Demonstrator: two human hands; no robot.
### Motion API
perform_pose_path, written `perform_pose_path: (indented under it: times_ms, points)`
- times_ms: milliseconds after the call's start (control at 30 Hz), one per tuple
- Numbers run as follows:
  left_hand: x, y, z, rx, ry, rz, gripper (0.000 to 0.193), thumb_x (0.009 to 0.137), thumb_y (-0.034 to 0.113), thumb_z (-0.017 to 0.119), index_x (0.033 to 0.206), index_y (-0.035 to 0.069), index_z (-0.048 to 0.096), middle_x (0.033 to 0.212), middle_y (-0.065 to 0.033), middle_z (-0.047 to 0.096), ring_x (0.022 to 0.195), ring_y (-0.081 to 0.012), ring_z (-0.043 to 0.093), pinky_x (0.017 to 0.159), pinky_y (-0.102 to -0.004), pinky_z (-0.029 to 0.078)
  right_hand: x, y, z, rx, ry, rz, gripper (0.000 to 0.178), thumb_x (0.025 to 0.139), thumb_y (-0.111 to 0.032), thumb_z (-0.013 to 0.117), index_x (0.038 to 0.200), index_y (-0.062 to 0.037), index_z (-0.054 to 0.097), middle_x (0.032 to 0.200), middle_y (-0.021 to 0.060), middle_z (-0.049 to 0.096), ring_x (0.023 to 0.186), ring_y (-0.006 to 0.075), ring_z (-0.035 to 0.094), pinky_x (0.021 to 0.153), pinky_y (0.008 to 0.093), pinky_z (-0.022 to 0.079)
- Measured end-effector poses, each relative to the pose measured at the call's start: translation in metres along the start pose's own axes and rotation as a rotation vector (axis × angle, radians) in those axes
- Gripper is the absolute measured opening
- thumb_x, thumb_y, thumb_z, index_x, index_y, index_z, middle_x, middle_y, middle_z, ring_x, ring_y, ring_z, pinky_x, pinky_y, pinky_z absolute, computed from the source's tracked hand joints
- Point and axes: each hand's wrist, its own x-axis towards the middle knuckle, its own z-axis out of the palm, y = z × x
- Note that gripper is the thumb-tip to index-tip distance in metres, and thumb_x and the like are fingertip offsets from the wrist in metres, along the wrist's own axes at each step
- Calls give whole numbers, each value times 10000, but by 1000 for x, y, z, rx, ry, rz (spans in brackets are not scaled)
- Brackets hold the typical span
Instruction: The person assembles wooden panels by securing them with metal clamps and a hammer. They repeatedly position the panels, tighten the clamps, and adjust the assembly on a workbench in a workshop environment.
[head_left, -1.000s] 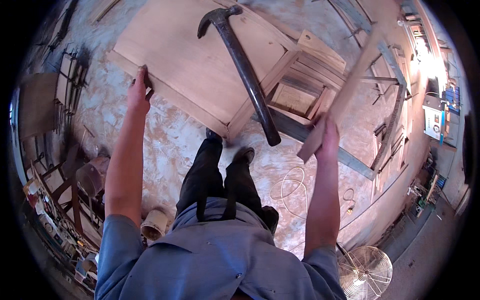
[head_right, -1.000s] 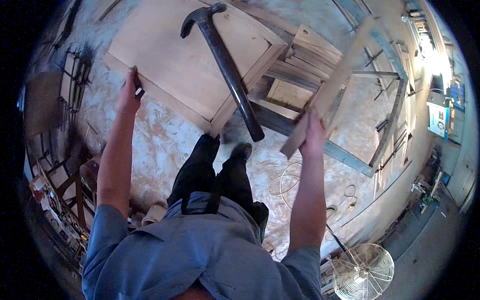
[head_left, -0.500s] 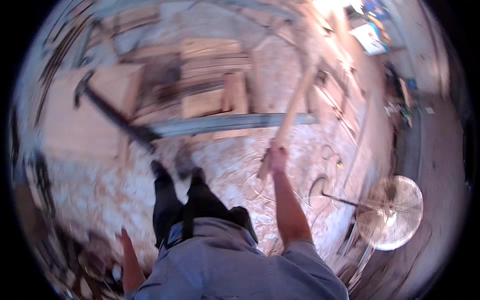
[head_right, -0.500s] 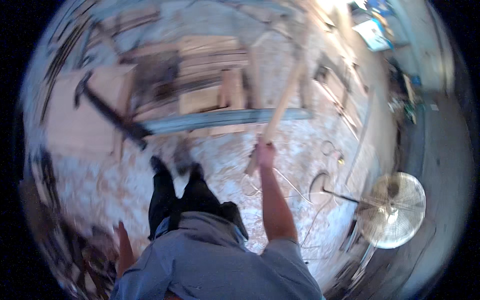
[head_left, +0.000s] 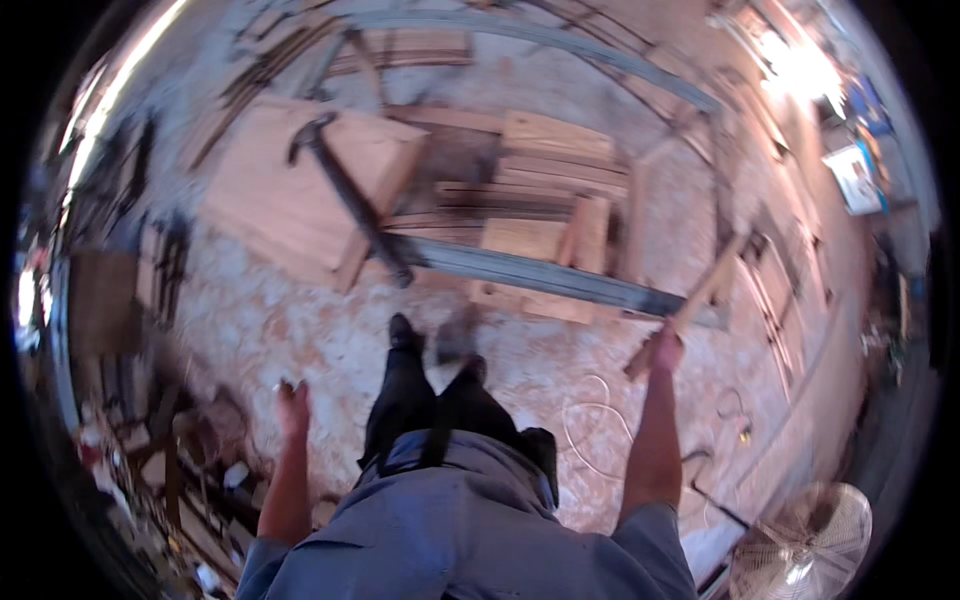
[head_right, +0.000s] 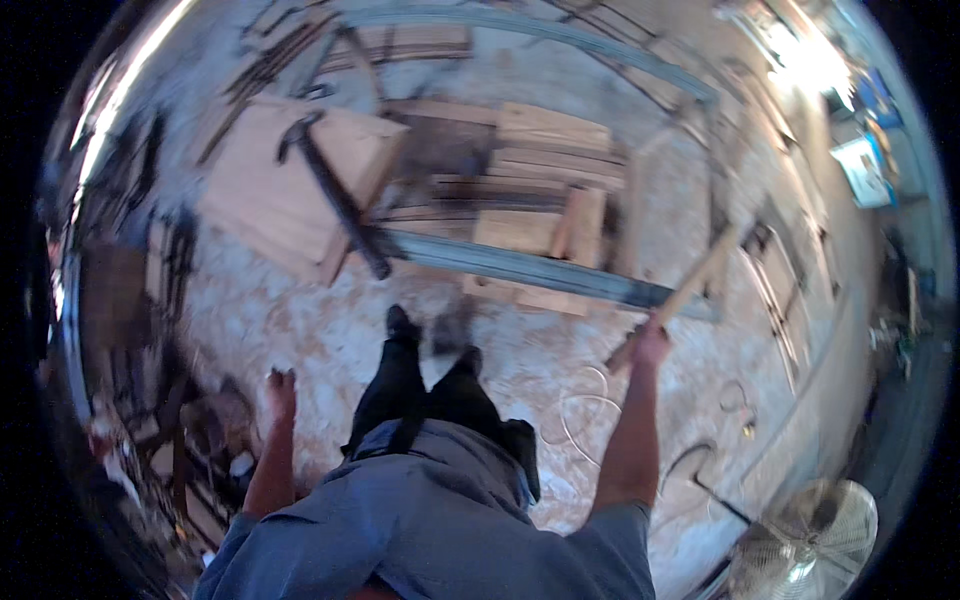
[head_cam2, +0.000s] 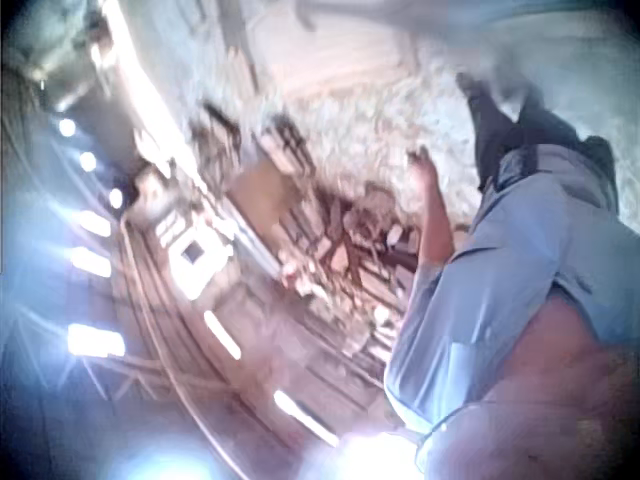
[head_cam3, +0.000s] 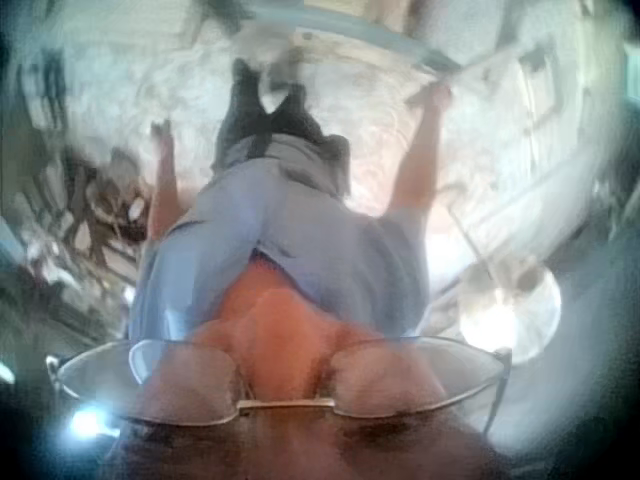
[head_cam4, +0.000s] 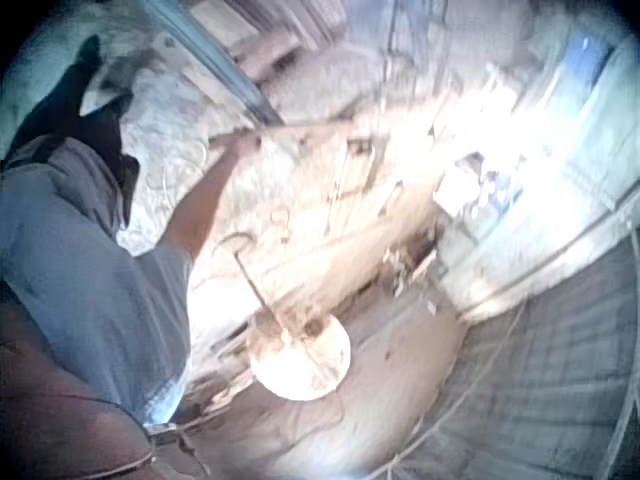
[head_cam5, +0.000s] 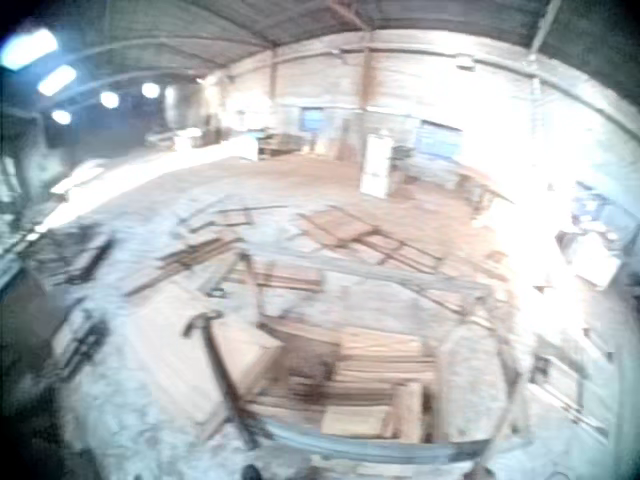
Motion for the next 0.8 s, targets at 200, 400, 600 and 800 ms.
perform_pose_path:
  times_ms: [200, 400, 600, 800]
  points:
    - [-51, 40, 7, 168, -99, -107, 626, 842, 287, 613, 1322, -64, 416, 1175, -245, 559, 1060, -351, 559, 913, -424, 443, 3, 6, 23, 154, -32, 139, 439, 853, -440, 633, 834, -22, 501, 660, 95, 550, 510, 220, 551, 481, 356, 484]
    - [-120, -28, 5, 296, -227, -318, 685, 802, 341, 608, 1297, -96, 424, 1184, -283, 545, 1060, -389, 559, 915, -429, 446, -17, -4, 17, 172, -55, 182, 414, 875, -438, 605, 935, -44, 493, 761, 91, 563, 607, 218, 572, 540, 367, 489]
    - [-131, -54, -14, 262, -216, -398, 684, 777, 360, 601, 1266, -93, 445, 1157, -302, 555, 1100, -403, 539, 928, -427, 433, -22, 5, 5, 265, -82, 150, 405, 903, -424, 569, 1012, -40, 502, 781, 76, 560, 635, 200, 563, 563, 346, 485]
    - [-93, -11, -22, 193, -210, -305, 648, 816, 352, 589, 1283, -73, 442, 1115, -244, 589, 1031, -353, 576, 893, -406, 447, -41, 29, -35, 162, 123, 195, 313, 917, -312, 532, 1061, -35, 524, 764, 38, 505, 571, 147, 488, 508, 312, 453]
